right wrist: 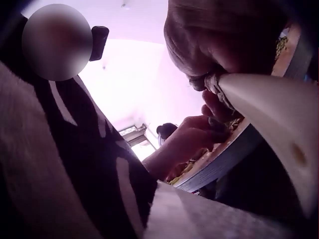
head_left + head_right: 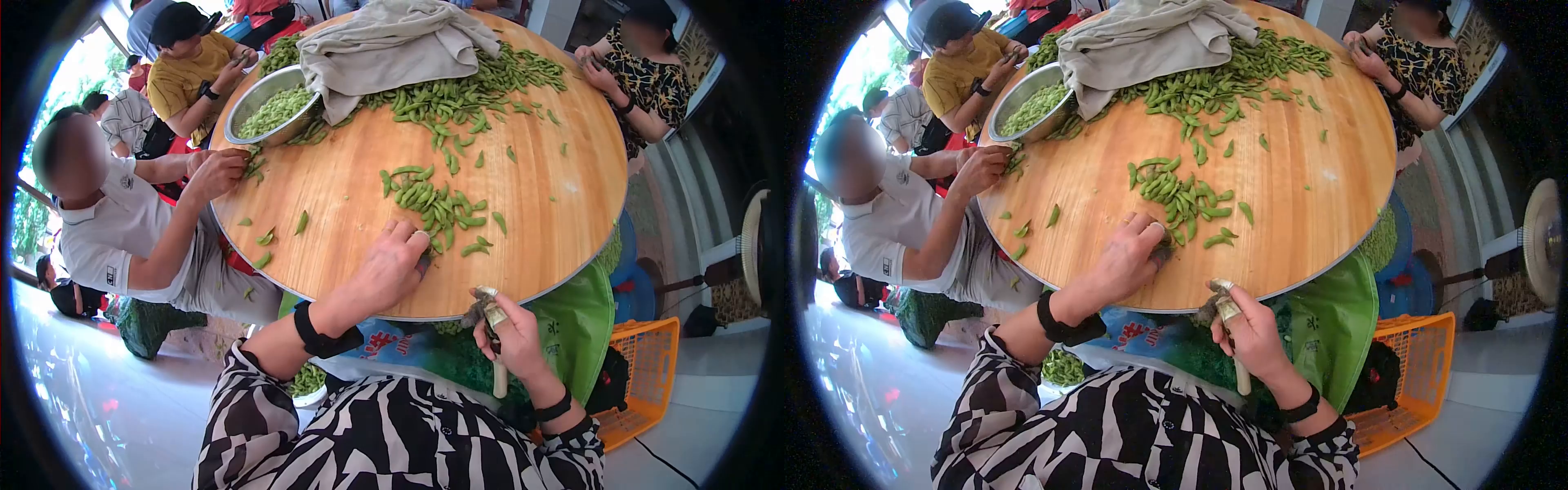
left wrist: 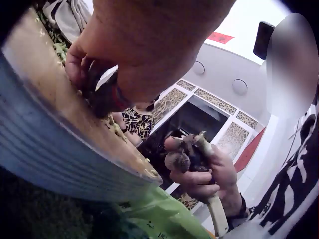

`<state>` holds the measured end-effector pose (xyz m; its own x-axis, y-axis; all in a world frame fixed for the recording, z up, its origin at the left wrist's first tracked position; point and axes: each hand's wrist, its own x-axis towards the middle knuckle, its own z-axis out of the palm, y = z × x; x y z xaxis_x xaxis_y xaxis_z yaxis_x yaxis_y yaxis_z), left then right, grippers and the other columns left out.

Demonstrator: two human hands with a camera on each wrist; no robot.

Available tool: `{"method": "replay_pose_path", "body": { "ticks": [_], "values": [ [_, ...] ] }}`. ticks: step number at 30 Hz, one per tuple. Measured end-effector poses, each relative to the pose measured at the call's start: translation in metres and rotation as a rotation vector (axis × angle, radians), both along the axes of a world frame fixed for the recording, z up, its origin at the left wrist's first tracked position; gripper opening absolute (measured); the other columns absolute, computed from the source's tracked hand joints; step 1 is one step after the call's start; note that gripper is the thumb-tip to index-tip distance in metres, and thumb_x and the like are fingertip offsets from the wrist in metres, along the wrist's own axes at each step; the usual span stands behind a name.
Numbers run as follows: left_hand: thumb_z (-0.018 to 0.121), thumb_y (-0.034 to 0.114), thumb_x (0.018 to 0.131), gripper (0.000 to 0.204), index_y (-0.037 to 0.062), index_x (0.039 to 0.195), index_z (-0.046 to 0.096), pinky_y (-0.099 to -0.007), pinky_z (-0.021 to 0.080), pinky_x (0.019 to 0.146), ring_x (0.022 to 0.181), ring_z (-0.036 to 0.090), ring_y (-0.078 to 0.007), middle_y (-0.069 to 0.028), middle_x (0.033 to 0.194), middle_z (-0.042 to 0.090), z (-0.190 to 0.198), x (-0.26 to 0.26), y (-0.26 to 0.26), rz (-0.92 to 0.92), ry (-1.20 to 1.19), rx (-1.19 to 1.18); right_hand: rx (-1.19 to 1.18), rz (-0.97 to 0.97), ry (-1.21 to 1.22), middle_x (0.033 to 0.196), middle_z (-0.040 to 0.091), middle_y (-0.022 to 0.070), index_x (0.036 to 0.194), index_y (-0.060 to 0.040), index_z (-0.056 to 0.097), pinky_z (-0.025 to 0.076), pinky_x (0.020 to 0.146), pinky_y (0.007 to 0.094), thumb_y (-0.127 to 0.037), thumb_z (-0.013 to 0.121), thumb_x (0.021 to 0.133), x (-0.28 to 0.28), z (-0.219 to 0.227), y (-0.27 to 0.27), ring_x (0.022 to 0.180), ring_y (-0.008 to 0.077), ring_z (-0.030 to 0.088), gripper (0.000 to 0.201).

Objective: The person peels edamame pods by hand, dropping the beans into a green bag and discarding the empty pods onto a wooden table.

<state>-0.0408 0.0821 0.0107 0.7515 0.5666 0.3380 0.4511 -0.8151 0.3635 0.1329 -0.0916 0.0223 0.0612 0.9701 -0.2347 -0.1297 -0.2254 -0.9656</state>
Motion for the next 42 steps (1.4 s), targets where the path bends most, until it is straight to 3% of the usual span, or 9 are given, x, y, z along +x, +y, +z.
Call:
{"method": "replay_pose_path", "body": {
  "ticks": [1, 3, 6, 18, 28, 31, 34, 36, 42],
  "values": [
    [0.068, 0.004, 0.069, 0.017, 0.0014, 0.084, 0.06, -0.04, 0.048, 0.074, 0.085, 0.057, -0.0331, -0.0153, 0.085, 0.057, 0.002, 0.0, -0.003, -0.007, 0.001, 0.001, 0.001, -0.007, 0.001, 0.068, 0.055, 0.0064, 0.131, 0.0013, 0.045, 0.036, 0.044, 0.021, -0.015, 0.036, 0.097, -0.001, 0.001, 0.001, 0.049, 0.0083, 0.046, 0.039],
    [0.07, 0.005, 0.078, 0.018, 0.0014, 0.094, 0.063, -0.0295, 0.048, 0.065, 0.081, 0.061, -0.0171, -0.0054, 0.087, 0.065, 0.012, -0.002, -0.011, 0.0, -0.179, -0.765, -0.002, -0.062, 0.146, 0.065, 0.055, 0.0072, 0.135, 0.0009, 0.044, 0.036, 0.044, 0.0212, -0.015, 0.037, 0.097, -0.007, 0.005, 0.006, 0.048, 0.0093, 0.046, 0.041],
    [0.07, 0.003, 0.081, 0.013, 0.0012, 0.093, 0.065, -0.0213, 0.046, 0.062, 0.078, 0.06, -0.0077, -0.0025, 0.088, 0.067, 0.028, -0.001, -0.019, 0.079, -0.298, -1.298, 0.043, -0.069, 0.145, 0.066, 0.055, 0.0078, 0.136, 0.0004, 0.042, 0.036, 0.043, 0.0209, -0.016, 0.037, 0.097, -0.013, 0.006, 0.011, 0.048, 0.0096, 0.046, 0.042],
    [0.068, -0.007, 0.079, 0.041, 0.0002, 0.113, 0.047, -0.0289, 0.049, 0.085, 0.095, 0.062, -0.0138, -0.0066, 0.091, 0.067, 0.027, 0.001, -0.036, -0.079, -0.601, -1.309, 0.093, -0.033, 0.338, 0.067, 0.053, 0.0065, 0.138, 0.0, 0.04, 0.034, 0.041, 0.0208, -0.021, 0.041, 0.099, -0.022, 0.012, 0.015, 0.047, 0.0079, 0.042, 0.044],
    [0.062, -0.01, 0.081, 0.035, -0.0013, 0.112, 0.047, -0.0293, 0.049, 0.084, 0.096, 0.062, -0.0154, -0.0082, 0.092, 0.064, 0.025, -0.003, -0.042, -0.088, -0.687, -1.279, 0.129, -0.084, 0.184, 0.075, 0.051, -0.0012, 0.132, 0.0005, 0.049, 0.032, 0.043, 0.0186, -0.005, 0.045, 0.097, -0.028, 0.011, 0.016, 0.05, 0.0053, 0.042, 0.037],
    [0.065, -0.008, 0.079, 0.039, 0.0001, 0.113, 0.048, -0.0282, 0.053, 0.078, 0.089, 0.064, -0.0169, -0.0094, 0.093, 0.066, 0.022, -0.004, -0.035, -0.122, -0.72, -1.519, 0.136, -0.078, 0.174, 0.075, 0.051, -0.0017, 0.132, 0.001, 0.049, 0.032, 0.043, 0.0184, -0.005, 0.046, 0.096, -0.025, 0.013, 0.013, 0.051, 0.0047, 0.042, 0.037],
    [0.063, -0.007, 0.08, 0.037, -0.0003, 0.114, 0.048, -0.0268, 0.053, 0.069, 0.085, 0.064, -0.0163, -0.0106, 0.093, 0.066, 0.015, -0.002, -0.035, -0.153, -0.847, -1.892, 0.133, -0.027, -0.047, 0.074, 0.053, 0.002, 0.131, 0.0021, 0.05, 0.039, 0.047, 0.0234, -0.002, 0.05, 0.093, -0.021, 0.008, 0.011, 0.052, 0.009, 0.047, 0.038],
    [0.06, -0.006, 0.082, 0.036, -0.0007, 0.115, 0.048, -0.0262, 0.053, 0.062, 0.083, 0.063, -0.0159, -0.0104, 0.093, 0.065, 0.013, -0.002, -0.037, -0.139, -0.749, -1.886, 0.72, -0.055, -0.729, 0.075, 0.058, 0.0077, 0.126, 0.0033, 0.052, 0.047, 0.056, 0.0286, 0.0, 0.056, 0.088, -0.019, -0.009, 0.017, 0.058, 0.0152, 0.055, 0.038],
    [0.054, -0.007, 0.084, 0.035, 0.0015, 0.117, 0.047, -0.0274, 0.052, 0.06, 0.081, 0.062, -0.0159, -0.0076, 0.094, 0.062, 0.01, 0.011, -0.056, -0.117, -0.496, -1.487, 0.324, -0.212, -0.483, 0.079, 0.063, 0.0106, 0.11, 0.004, 0.057, 0.05, 0.064, 0.0301, 0.001, 0.061, 0.081, -0.021, -0.011, 0.004, 0.068, 0.0182, 0.064, 0.029]
  ]
}}
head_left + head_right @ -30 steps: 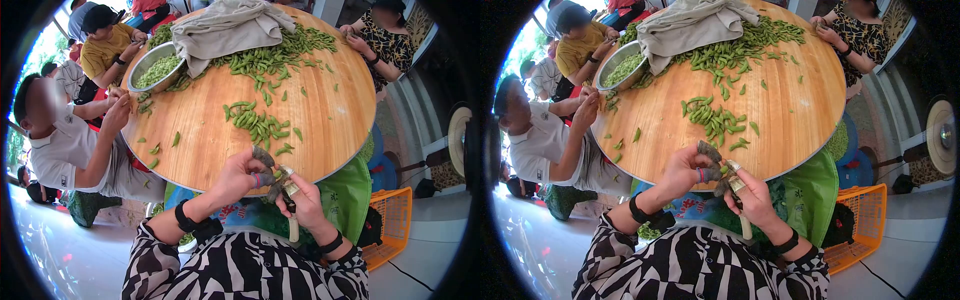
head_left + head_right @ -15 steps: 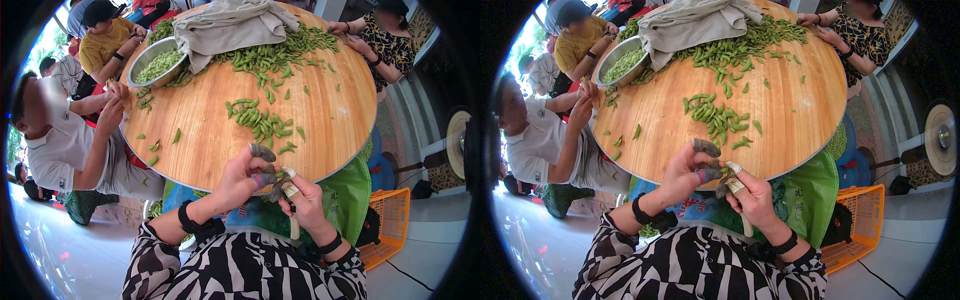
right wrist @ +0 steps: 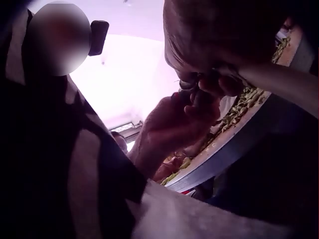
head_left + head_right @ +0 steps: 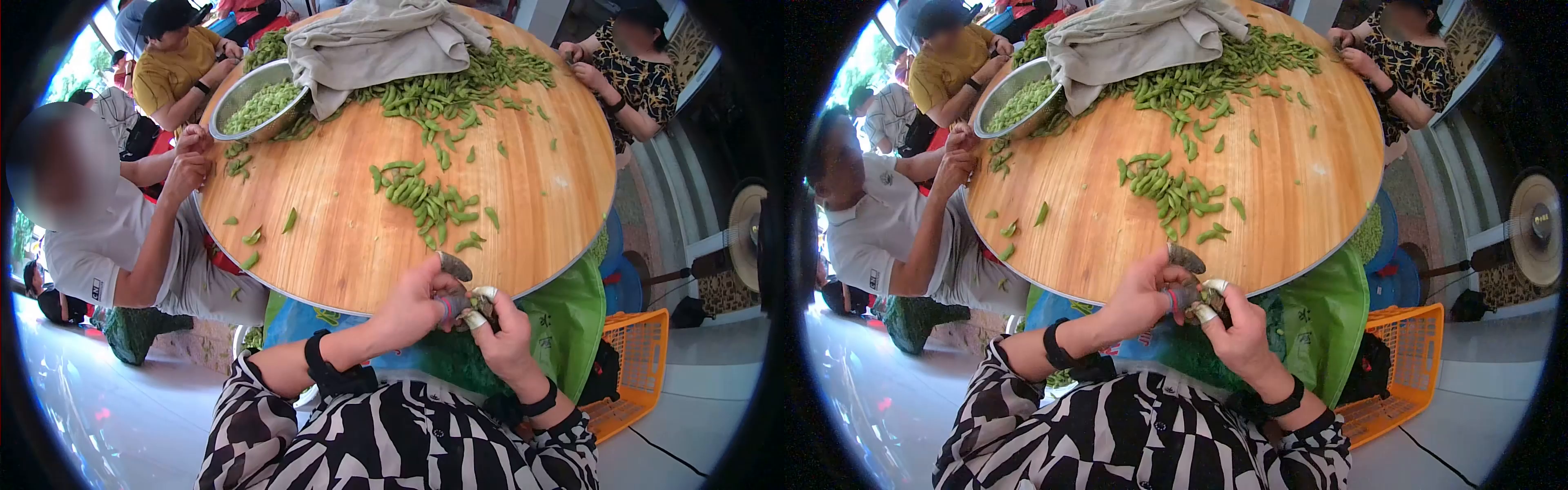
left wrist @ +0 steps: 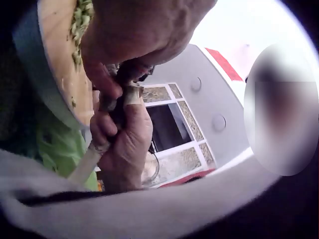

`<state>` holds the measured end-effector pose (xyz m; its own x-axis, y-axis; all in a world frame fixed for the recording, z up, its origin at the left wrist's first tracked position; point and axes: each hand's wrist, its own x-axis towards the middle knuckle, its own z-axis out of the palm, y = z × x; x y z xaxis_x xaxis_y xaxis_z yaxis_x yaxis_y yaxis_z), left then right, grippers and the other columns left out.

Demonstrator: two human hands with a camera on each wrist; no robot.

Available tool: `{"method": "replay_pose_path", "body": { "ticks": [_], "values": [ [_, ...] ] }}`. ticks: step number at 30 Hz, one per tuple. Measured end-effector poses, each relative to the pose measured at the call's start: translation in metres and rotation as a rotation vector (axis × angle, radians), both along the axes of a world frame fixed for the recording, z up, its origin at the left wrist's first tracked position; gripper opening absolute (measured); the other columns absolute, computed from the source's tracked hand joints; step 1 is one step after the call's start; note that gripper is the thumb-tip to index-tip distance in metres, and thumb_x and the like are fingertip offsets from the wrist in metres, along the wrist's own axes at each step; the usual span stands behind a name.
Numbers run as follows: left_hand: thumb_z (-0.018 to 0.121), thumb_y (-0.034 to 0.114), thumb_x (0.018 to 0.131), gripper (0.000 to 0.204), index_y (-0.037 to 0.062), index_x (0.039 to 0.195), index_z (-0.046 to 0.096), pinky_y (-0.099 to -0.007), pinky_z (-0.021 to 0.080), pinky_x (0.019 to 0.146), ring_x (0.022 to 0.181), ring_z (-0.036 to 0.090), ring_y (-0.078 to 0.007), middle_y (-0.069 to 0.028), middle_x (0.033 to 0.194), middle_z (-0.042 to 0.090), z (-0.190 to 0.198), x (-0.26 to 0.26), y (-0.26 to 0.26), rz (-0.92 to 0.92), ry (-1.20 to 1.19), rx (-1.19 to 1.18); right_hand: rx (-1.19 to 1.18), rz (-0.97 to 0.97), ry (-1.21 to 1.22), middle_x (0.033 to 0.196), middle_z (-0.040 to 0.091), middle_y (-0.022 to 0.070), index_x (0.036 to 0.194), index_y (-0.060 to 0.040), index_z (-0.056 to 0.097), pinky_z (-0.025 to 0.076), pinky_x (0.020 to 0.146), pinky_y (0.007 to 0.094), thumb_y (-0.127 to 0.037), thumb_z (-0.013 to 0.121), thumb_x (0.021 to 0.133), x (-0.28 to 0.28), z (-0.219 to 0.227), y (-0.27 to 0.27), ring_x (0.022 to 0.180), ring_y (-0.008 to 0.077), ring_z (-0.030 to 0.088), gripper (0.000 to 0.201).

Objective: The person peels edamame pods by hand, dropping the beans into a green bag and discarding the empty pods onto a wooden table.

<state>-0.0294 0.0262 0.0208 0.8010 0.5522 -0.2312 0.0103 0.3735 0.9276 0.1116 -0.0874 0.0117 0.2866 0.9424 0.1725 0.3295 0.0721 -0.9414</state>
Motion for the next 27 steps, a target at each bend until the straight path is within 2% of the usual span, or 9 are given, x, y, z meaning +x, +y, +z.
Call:
{"method": "replay_pose_path", "body": {
  "ticks": [3, 5, 7, 10, 13, 16, 22, 25, 27],
  "values": [
    [0.055, -0.006, 0.08, 0.032, 0.0015, 0.111, 0.051, -0.0328, 0.051, 0.065, 0.081, 0.063, -0.0234, -0.0099, 0.091, 0.062, 0.004, -0.011, 0.0, -0.01, 0.035, 0.273, -0.048, 0.058, -0.089, 0.077, 0.063, 0.0122, 0.106, 0.0016, 0.058, 0.049, 0.061, 0.0309, -0.002, 0.063, 0.081, 0.007, 0.003, -0.005, 0.066, 0.0186, 0.063, 0.026],
    [0.061, -0.001, 0.075, 0.024, 0.0016, 0.097, 0.055, -0.0385, 0.049, 0.07, 0.081, 0.061, -0.0313, -0.0129, 0.086, 0.06, 0.036, -0.038, 0.018, -0.13, 0.32, 1.054, -0.168, 0.156, -0.084, 0.075, 0.062, 0.0127, 0.106, 0.0005, 0.058, 0.048, 0.06, 0.0308, -0.004, 0.064, 0.081, 0.019, 0.008, -0.011, 0.064, 0.0186, 0.062, 0.026],
    [0.065, 0.004, 0.071, 0.018, 0.0028, 0.087, 0.057, -0.0421, 0.048, 0.071, 0.08, 0.057, -0.0358, -0.0162, 0.081, 0.055, 0.037, -0.064, 0.035, -0.137, 0.699, 1.448, -0.278, 0.245, -0.075, 0.074, 0.062, 0.0132, 0.107, -0.0006, 0.059, 0.048, 0.059, 0.0306, -0.006, 0.064, 0.082, 0.025, 0.009, -0.013, 0.062, 0.0185, 0.061, 0.026],
    [0.066, 0.006, 0.072, 0.016, 0.0034, 0.086, 0.057, -0.0425, 0.048, 0.07, 0.078, 0.058, -0.0334, -0.0156, 0.081, 0.054, 0.043, -0.072, 0.053, -0.056, 0.818, 1.698, -0.368, 0.325, -0.051, 0.076, 0.061, 0.014, 0.113, -0.0005, 0.058, 0.047, 0.062, 0.029, -0.009, 0.063, 0.084, 0.026, 0.016, -0.015, 0.064, 0.0183, 0.059, 0.03],
    [0.066, 0.006, 0.072, 0.017, 0.003, 0.087, 0.056, -0.0433, 0.047, 0.07, 0.082, 0.057, -0.0347, -0.0163, 0.087, 0.055, 0.037, -0.029, 0.048, -0.069, 0.421, 1.398, -0.231, 0.27, 0.008, 0.078, 0.062, 0.0118, 0.115, 0.0016, 0.057, 0.047, 0.062, 0.0287, -0.008, 0.06, 0.086, 0.027, 0.012, -0.011, 0.064, 0.0167, 0.058, 0.031],
    [0.065, 0.006, 0.073, 0.017, 0.0023, 0.086, 0.055, -0.0443, 0.047, 0.071, 0.084, 0.056, -0.0361, -0.0168, 0.089, 0.054, 0.018, 0.023, 0.043, -0.141, 0.439, 1.275, -0.301, 0.24, 0.285, 0.074, 0.06, 0.0073, 0.119, 0.0027, 0.054, 0.044, 0.056, 0.0259, -0.009, 0.051, 0.09, 0.031, 0.009, -0.014, 0.058, 0.0127, 0.053, 0.031],
    [0.064, 0.006, 0.073, 0.018, -0.0007, 0.083, 0.051, -0.0438, 0.047, 0.071, 0.079, 0.055, -0.0402, -0.0198, 0.082, 0.052, -0.017, 0.053, 0.047, -0.056, 0.408, 1.444, -0.275, 0.086, 0.577, 0.065, 0.052, 0.0031, 0.128, 0.0008, 0.049, 0.034, 0.046, 0.0209, -0.009, 0.035, 0.093, 0.035, 0.013, -0.018, 0.048, 0.0075, 0.042, 0.039],
    [0.064, 0.004, 0.077, 0.016, -0.002, 0.088, 0.054, -0.0375, 0.048, 0.064, 0.072, 0.058, -0.0306, -0.0144, 0.08, 0.057, 0.0, 0.041, 0.049, -0.052, 0.267, 1.223, -0.231, 0.023, 0.641, 0.064, 0.052, 0.0038, 0.131, 0.0005, 0.047, 0.036, 0.044, 0.0213, -0.006, 0.035, 0.091, 0.033, 0.013, -0.009, 0.047, 0.0083, 0.042, 0.042],
    [0.063, 0.003, 0.084, 0.014, -0.0013, 0.096, 0.057, -0.0285, 0.047, 0.057, 0.067, 0.058, -0.0166, -0.0073, 0.081, 0.062, 0.021, 0.036, 0.039, -0.134, 0.292, 0.273, -0.224, 0.036, 0.629, 0.065, 0.052, 0.0042, 0.135, -0.0003, 0.044, 0.036, 0.045, 0.021, -0.005, 0.034, 0.09, 0.033, 0.015, -0.006, 0.048, 0.0085, 0.043, 0.046]
  ]
}}
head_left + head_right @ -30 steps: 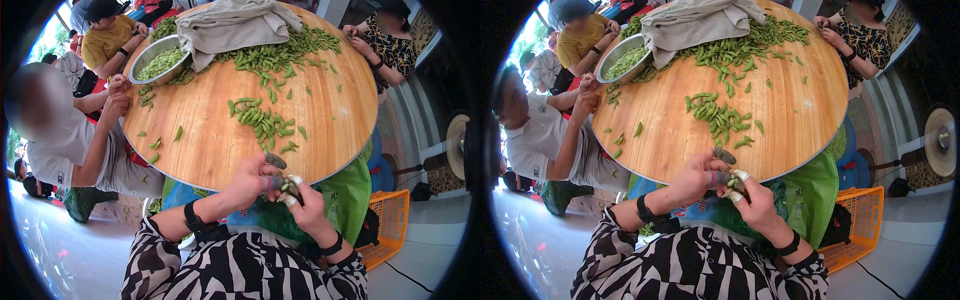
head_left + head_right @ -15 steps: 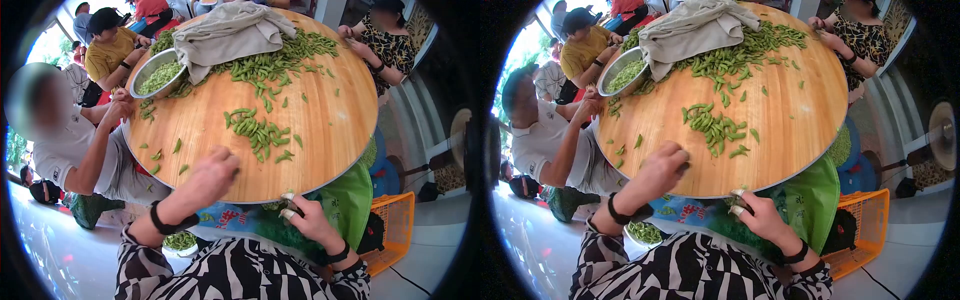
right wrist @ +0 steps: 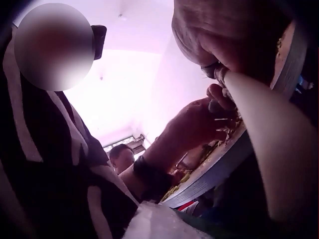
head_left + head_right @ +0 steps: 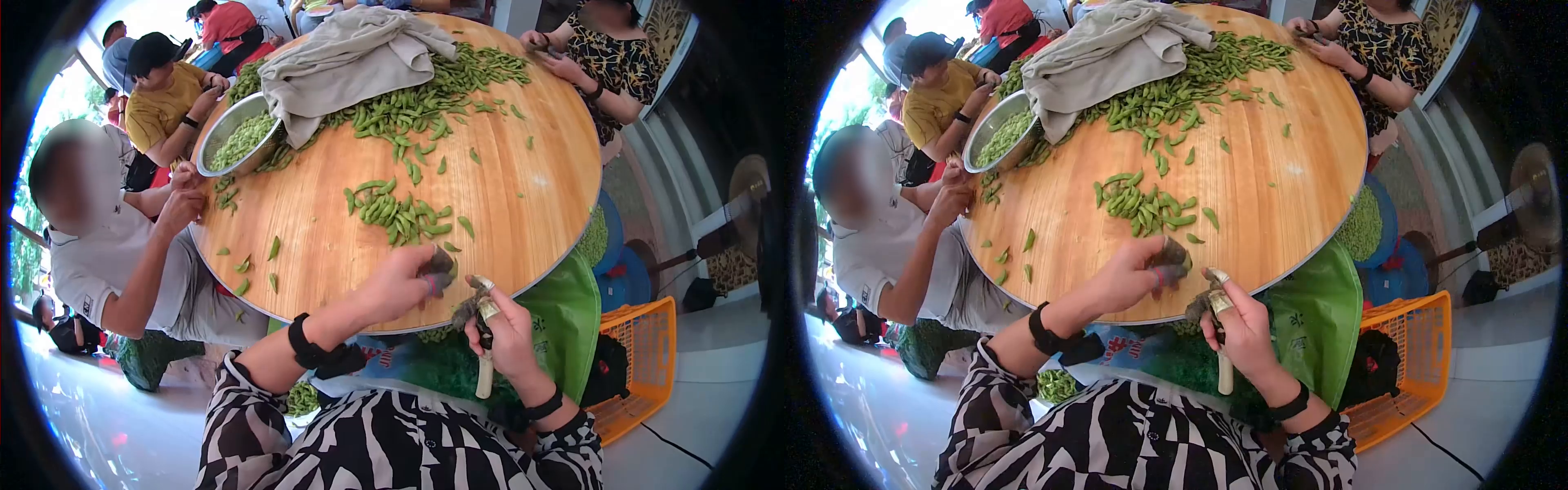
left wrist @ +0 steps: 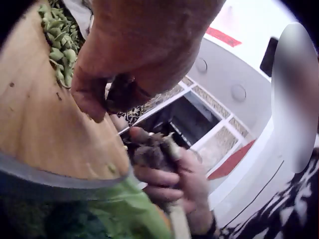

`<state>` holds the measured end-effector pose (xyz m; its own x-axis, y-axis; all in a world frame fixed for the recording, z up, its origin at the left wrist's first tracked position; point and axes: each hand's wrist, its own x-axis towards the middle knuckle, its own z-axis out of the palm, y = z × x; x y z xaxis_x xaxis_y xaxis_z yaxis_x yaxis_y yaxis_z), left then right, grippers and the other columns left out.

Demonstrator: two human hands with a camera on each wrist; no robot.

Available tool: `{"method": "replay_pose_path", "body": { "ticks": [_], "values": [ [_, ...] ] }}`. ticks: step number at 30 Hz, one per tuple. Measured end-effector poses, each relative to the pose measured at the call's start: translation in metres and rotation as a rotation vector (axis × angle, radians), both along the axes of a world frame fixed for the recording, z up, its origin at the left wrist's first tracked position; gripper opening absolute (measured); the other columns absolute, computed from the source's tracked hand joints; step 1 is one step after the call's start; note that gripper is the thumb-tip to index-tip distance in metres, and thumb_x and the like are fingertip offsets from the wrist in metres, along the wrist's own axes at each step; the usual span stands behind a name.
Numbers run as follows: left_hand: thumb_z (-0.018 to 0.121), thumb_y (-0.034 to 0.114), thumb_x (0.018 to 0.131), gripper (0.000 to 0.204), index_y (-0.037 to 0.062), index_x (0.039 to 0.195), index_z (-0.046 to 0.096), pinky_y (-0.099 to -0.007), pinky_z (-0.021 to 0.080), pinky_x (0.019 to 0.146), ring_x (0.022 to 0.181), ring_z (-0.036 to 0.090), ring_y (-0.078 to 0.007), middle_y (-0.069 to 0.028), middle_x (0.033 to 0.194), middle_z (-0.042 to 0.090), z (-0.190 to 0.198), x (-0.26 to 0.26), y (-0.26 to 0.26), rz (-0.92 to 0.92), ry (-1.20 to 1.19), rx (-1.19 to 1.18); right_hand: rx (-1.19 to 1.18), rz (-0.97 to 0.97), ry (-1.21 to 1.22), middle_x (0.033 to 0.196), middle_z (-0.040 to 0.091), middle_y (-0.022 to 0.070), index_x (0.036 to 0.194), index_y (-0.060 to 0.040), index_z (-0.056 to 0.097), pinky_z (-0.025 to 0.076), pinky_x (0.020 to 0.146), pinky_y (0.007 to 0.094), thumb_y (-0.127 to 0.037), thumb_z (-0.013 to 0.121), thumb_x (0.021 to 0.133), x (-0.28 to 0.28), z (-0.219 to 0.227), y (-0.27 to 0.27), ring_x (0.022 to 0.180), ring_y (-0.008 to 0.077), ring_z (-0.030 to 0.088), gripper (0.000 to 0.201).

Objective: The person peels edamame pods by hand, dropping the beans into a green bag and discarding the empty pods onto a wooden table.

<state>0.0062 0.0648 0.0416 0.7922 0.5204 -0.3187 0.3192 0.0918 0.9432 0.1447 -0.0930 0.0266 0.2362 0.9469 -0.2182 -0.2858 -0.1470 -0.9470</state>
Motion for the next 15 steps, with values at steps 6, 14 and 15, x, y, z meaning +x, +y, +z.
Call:
{"method": "replay_pose_path", "body": {
  "ticks": [6, 14, 15],
  "values": [
    [0.066, -0.001, 0.083, 0.028, 0.0021, 0.108, 0.054, -0.0229, 0.045, 0.052, 0.066, 0.057, -0.0109, -0.0057, 0.086, 0.064, -0.004, -0.009, -0.019, 0.098, -0.287, -0.184, 0.06, -0.002, 0.152, 0.067, 0.053, 0.0049, 0.137, -0.0011, 0.042, 0.036, 0.045, 0.0211, -0.01, 0.036, 0.095, -0.012, 0.009, 0.006, 0.051, 0.0085, 0.044, 0.044],
    [0.068, -0.003, 0.08, 0.042, 0.0031, 0.114, 0.043, -0.0235, 0.045, 0.049, 0.065, 0.059, -0.0122, -0.0075, 0.092, 0.064, -0.006, -0.019, -0.019, 0.185, -0.347, -0.269, 0.085, 0.088, 0.163, 0.067, 0.052, 0.0073, 0.137, 0.0006, 0.04, 0.037, 0.043, 0.0215, -0.021, 0.042, 0.099, -0.019, 0.008, 0.008, 0.05, 0.0093, 0.044, 0.044],
    [0.068, -0.003, 0.079, 0.043, 0.003, 0.114, 0.043, -0.0234, 0.045, 0.049, 0.065, 0.059, -0.0124, -0.0076, 0.092, 0.064, -0.007, -0.021, -0.018, 0.182, -0.345, -0.266, 0.083, 0.09, 0.16, 0.067, 0.052, 0.0073, 0.137, 0.0006, 0.04, 0.037, 0.043, 0.0215, -0.021, 0.042, 0.099, -0.022, 0.008, 0.009, 0.05, 0.0093, 0.044, 0.044]
  ]
}}
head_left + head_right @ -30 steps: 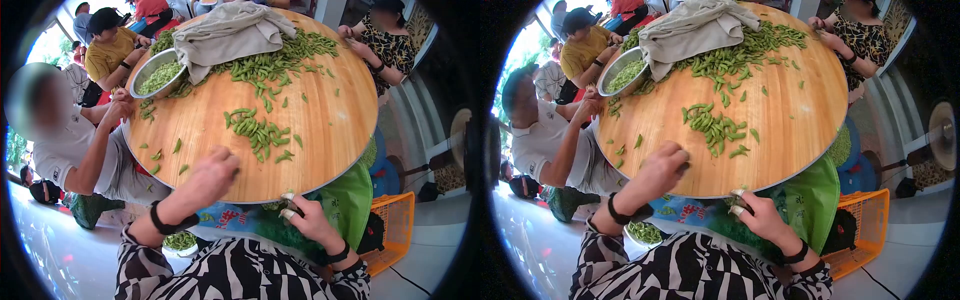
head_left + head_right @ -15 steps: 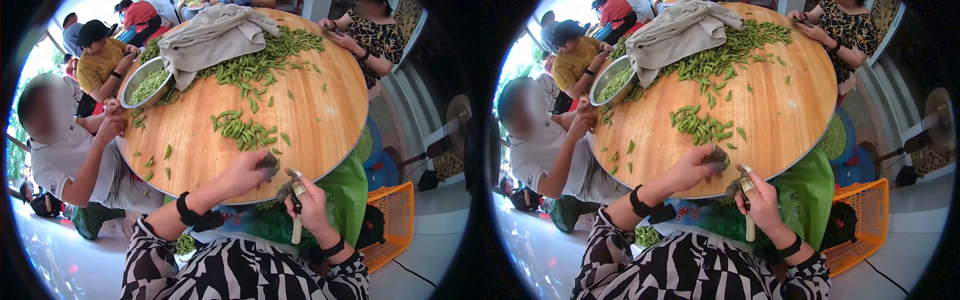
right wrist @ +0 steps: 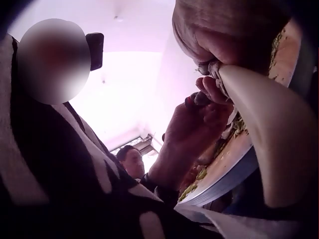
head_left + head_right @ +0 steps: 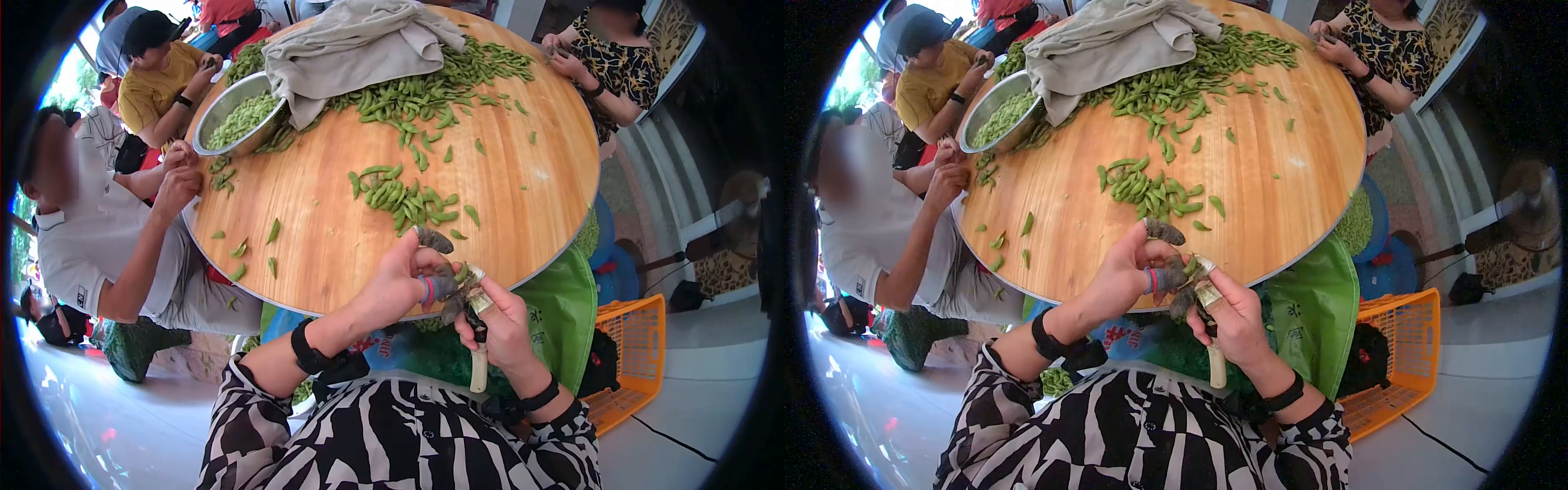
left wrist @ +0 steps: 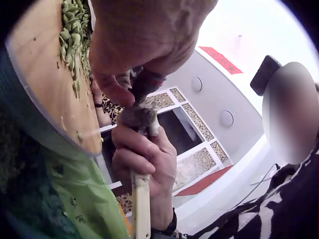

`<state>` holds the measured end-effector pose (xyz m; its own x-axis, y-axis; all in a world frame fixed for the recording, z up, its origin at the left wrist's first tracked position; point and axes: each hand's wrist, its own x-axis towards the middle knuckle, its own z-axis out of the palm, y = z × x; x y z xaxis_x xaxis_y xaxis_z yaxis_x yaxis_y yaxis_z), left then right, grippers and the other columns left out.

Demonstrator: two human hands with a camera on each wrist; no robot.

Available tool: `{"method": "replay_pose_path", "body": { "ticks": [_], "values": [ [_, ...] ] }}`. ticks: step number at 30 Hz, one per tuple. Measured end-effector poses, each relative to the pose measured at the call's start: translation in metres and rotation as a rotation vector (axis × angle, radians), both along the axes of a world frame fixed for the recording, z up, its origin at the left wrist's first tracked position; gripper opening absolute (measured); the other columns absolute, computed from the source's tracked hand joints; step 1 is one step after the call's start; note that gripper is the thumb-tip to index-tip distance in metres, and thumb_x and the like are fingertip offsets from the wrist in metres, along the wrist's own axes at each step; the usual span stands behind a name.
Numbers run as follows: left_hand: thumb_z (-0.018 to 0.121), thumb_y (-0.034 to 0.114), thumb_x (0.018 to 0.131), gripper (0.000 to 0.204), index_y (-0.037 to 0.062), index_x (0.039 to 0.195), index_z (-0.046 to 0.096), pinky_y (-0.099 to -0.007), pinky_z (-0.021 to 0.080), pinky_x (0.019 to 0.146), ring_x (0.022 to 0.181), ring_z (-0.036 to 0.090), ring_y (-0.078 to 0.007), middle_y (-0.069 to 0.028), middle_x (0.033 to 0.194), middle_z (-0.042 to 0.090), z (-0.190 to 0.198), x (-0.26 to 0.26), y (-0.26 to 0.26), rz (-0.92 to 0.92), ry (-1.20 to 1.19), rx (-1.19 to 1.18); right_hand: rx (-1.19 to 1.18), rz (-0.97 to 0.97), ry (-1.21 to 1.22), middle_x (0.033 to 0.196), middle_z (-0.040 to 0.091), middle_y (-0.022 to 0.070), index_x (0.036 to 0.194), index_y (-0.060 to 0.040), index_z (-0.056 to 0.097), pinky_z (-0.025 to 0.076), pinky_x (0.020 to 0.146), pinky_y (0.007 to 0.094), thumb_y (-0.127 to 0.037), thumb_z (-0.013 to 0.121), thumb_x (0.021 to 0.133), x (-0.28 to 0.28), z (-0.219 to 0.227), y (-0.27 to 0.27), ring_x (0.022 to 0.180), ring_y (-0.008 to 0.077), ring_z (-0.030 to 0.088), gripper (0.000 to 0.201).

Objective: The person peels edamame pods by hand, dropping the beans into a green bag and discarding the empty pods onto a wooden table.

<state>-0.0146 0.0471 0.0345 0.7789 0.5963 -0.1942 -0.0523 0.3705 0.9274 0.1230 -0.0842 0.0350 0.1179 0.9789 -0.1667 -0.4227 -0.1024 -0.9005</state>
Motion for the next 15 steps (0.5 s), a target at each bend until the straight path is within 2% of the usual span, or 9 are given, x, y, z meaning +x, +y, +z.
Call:
{"method": "replay_pose_path", "body": {
  "ticks": [6, 9, 13, 15],
  "values": [
    [0.067, -0.004, 0.079, 0.044, 0.0028, 0.115, 0.043, -0.0238, 0.047, 0.051, 0.071, 0.06, -0.0125, -0.0076, 0.095, 0.063, -0.006, -0.009, 0.004, -0.004, -0.025, -0.041, 0.008, 0.01, -0.028, 0.066, 0.051, 0.0059, 0.136, 0.0003, 0.042, 0.036, 0.042, 0.0211, -0.023, 0.046, 0.098, -0.006, 0.0, 0.002, 0.049, 0.0089, 0.043, 0.045],
    [0.067, -0.005, 0.079, 0.045, 0.0027, 0.117, 0.042, -0.0242, 0.048, 0.052, 0.074, 0.06, -0.0129, -0.0074, 0.097, 0.063, -0.007, -0.011, 0.004, 0.005, -0.081, -0.042, -0.001, 0.015, -0.02, 0.063, 0.049, 0.0008, 0.135, -0.0026, 0.046, 0.033, 0.043, 0.0194, -0.017, 0.043, 0.1, -0.009, 0.003, 0.003, 0.049, 0.0055, 0.041, 0.039],
    [0.066, -0.006, 0.079, 0.047, 0.0027, 0.118, 0.042, -0.0248, 0.048, 0.052, 0.076, 0.06, -0.0134, -0.0075, 0.097, 0.063, -0.005, -0.014, 0.001, 0.038, -0.107, -0.004, 0.012, -0.026, -0.09, 0.07, 0.053, 0.0017, 0.134, -0.0008, 0.047, 0.033, 0.043, 0.0192, -0.013, 0.044, 0.099, -0.013, -0.001, 0.005, 0.048, 0.005, 0.04, 0.038],
    [0.067, -0.006, 0.079, 0.046, 0.003, 0.117, 0.043, -0.0252, 0.048, 0.052, 0.072, 0.061, -0.0142, -0.0089, 0.095, 0.065, -0.005, -0.014, 0.0, 0.057, -0.131, 0.052, 0.027, -0.042, -0.118, 0.073, 0.054, 0.0023, 0.134, -0.0003, 0.047, 0.033, 0.042, 0.0193, -0.013, 0.045, 0.098, -0.012, -0.001, 0.005, 0.048, 0.0049, 0.04, 0.038]
  ]
}}
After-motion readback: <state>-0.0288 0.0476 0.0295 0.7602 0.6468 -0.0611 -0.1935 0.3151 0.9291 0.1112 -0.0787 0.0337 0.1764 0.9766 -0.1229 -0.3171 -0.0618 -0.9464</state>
